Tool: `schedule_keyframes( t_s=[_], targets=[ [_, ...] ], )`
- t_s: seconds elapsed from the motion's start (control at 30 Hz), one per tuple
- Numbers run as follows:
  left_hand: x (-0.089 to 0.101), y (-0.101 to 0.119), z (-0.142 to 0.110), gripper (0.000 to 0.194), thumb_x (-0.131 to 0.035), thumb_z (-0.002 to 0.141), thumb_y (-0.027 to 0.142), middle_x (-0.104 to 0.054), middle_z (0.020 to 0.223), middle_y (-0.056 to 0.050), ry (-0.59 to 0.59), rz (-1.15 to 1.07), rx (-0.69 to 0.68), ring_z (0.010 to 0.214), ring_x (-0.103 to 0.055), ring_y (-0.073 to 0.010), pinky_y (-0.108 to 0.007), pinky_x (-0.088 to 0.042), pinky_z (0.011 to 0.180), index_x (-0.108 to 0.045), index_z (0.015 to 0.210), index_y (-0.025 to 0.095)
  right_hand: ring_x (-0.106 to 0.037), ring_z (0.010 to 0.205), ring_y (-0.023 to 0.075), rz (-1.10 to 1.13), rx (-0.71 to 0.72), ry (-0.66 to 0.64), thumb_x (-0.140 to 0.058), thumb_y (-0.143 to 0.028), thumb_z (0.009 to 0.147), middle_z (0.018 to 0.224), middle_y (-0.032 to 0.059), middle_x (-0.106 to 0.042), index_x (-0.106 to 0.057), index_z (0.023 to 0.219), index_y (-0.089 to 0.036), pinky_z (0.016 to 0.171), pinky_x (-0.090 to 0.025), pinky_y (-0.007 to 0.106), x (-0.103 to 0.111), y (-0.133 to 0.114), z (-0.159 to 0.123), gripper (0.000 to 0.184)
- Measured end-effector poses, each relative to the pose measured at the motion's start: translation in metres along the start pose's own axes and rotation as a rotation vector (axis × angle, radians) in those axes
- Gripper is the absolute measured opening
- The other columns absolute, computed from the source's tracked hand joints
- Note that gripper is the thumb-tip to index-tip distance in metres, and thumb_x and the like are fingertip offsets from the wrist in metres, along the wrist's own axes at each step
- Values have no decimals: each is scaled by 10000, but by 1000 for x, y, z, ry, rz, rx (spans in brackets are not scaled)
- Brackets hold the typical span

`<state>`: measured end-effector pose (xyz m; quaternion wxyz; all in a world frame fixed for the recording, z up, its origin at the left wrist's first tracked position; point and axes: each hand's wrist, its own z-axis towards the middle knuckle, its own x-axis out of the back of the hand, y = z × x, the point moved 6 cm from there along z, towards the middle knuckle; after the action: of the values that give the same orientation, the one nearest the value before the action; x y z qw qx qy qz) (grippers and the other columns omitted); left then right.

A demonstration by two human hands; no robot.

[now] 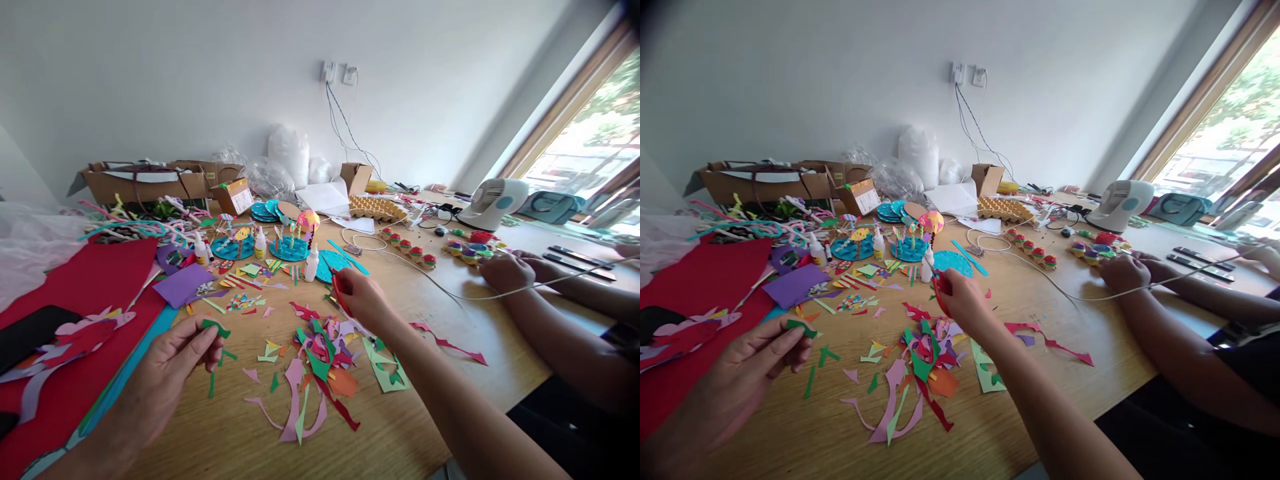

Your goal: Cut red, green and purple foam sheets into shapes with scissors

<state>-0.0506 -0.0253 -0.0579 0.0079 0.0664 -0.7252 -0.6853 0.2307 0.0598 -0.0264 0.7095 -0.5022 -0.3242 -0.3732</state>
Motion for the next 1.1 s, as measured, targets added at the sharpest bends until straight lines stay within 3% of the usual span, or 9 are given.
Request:
schedule_keyframes(
  t_s=[0.1, 0.3, 0.53, 0.7, 0.77, 0.9, 1.0, 1.1],
  targets=[
    [-3, 2, 1, 321, -779, 506, 467, -620, 541, 28, -23, 48, 35, 519, -537, -109, -182, -451, 476, -665, 599, 182, -381, 504, 102, -179, -139, -60, -491, -216, 735, 557, -16, -498, -508, 661, -179, 471, -231, 210, 10, 29, -1, 84],
    [-5, -3, 4, 336, -782, 478, 498, -631, 533, 17, -89, 87, 46, 504, -531, -116, -178, -451, 447, -691, 597, 197, -373, 482, 113, -284, -253, -77, -466, -148, 725, 537, -7, -499, -504, 648, -183, 465, -223, 222, 19, 65, -3, 93],
    [-5, -6, 7, 304, -738, 560, 504, -642, 575, 15, -151, 132, 16, 541, -551, -125, -179, -467, 476, -691, 647, 216, -437, 516, 137, -342, -276, -112, -507, -189, 742, 608, 38, -577, -569, 697, -180, 472, -224, 238, 14, 75, -6, 77],
    [-11, 7, 12, 259, -709, 604, 450, -589, 512, 22, -177, 194, -31, 496, -518, -109, -181, -426, 450, -670, 607, 193, -485, 587, 146, -282, -198, -15, -467, -244, 804, 678, 37, -595, -569, 818, -189, 506, -253, 246, 24, 27, -10, 117],
    [-15, 15, 12, 229, -681, 628, 406, -568, 499, 25, -192, 224, -61, 477, -498, -101, -185, -408, 443, -650, 584, 184, -497, 600, 141, 40, -88, 7, -543, -268, 753, 647, 15, -575, -551, 760, -182, 534, -315, 236, 20, -5, -13, 87],
    [-23, 28, 11, 206, -603, 679, 364, -553, 540, 26, -199, 278, -107, 498, -499, -102, -197, -405, 463, -615, 595, 177, -525, 588, 120, 772, 9, -337, -625, -251, 665, 679, -2, -588, -527, 726, -177, 547, -403, 231, -15, -71, -23, 137],
    [-25, 31, 9, 201, -554, 717, 345, -540, 568, 27, -197, 319, -132, 522, -499, -104, -202, -407, 483, -584, 609, 178, -533, 617, 116, 929, 49, -408, -659, -217, 628, 706, 3, -602, -520, 697, -169, 584, -422, 239, -32, -106, -28, 163],
    [-25, 31, 9, 201, -516, 748, 335, -517, 568, 34, -216, 348, -165, 532, -487, -104, -205, -404, 495, -565, 624, 185, -527, 610, 113, 970, 52, -464, -664, -184, 613, 682, -13, -584, -502, 696, -172, 588, -425, 240, -46, -124, -30, 182]
  ],
)
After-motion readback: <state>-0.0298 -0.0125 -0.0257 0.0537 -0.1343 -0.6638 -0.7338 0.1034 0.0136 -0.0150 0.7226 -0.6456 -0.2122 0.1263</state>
